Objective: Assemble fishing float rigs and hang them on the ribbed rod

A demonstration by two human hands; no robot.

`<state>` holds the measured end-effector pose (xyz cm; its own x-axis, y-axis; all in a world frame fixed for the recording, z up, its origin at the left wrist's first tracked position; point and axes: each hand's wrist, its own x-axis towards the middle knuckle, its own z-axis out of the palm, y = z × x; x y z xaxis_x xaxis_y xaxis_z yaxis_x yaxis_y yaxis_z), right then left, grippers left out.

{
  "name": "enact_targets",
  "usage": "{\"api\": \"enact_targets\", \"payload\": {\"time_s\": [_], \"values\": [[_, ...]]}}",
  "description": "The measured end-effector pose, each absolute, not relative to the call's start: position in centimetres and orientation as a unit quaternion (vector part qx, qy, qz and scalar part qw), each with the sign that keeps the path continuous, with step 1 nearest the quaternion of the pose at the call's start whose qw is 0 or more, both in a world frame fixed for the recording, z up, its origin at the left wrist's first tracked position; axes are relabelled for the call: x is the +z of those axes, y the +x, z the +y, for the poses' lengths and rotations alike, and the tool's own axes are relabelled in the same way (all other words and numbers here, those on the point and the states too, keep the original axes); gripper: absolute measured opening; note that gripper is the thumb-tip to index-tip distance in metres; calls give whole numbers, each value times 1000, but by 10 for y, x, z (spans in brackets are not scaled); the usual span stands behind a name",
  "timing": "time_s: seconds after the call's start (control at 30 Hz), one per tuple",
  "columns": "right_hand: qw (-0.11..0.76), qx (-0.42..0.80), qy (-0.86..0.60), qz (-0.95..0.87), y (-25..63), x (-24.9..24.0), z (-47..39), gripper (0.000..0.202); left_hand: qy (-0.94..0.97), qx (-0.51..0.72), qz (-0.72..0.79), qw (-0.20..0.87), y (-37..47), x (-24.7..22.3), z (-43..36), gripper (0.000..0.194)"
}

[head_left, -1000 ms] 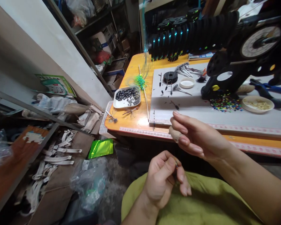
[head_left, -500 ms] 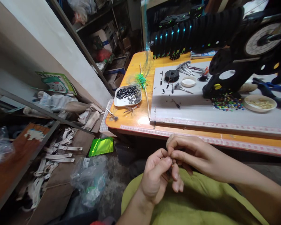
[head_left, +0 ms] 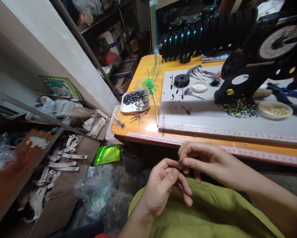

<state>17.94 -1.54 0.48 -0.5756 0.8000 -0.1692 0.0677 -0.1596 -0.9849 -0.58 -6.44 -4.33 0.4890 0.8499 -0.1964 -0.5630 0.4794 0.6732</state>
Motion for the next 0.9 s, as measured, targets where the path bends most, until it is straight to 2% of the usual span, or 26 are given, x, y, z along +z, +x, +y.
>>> {"api": "enact_targets", "payload": {"time_s": [0.1,0.23,0.43,0.9], "values": [[289,692,-375,-545,180,-1,-16,30,288,404,269,826,-15,-51,-72,26],[304,690,-378,-537,181,-6,-20,31,310,355,314,824,-23,-51,-85,39],[314,701,-364,-527,180,-11,-27,27,472,314,406,716,-27,-25,-98,55],[314,737,-335,-496,171,-14,-32,31,449,324,390,736,-27,-30,-106,59]]}}
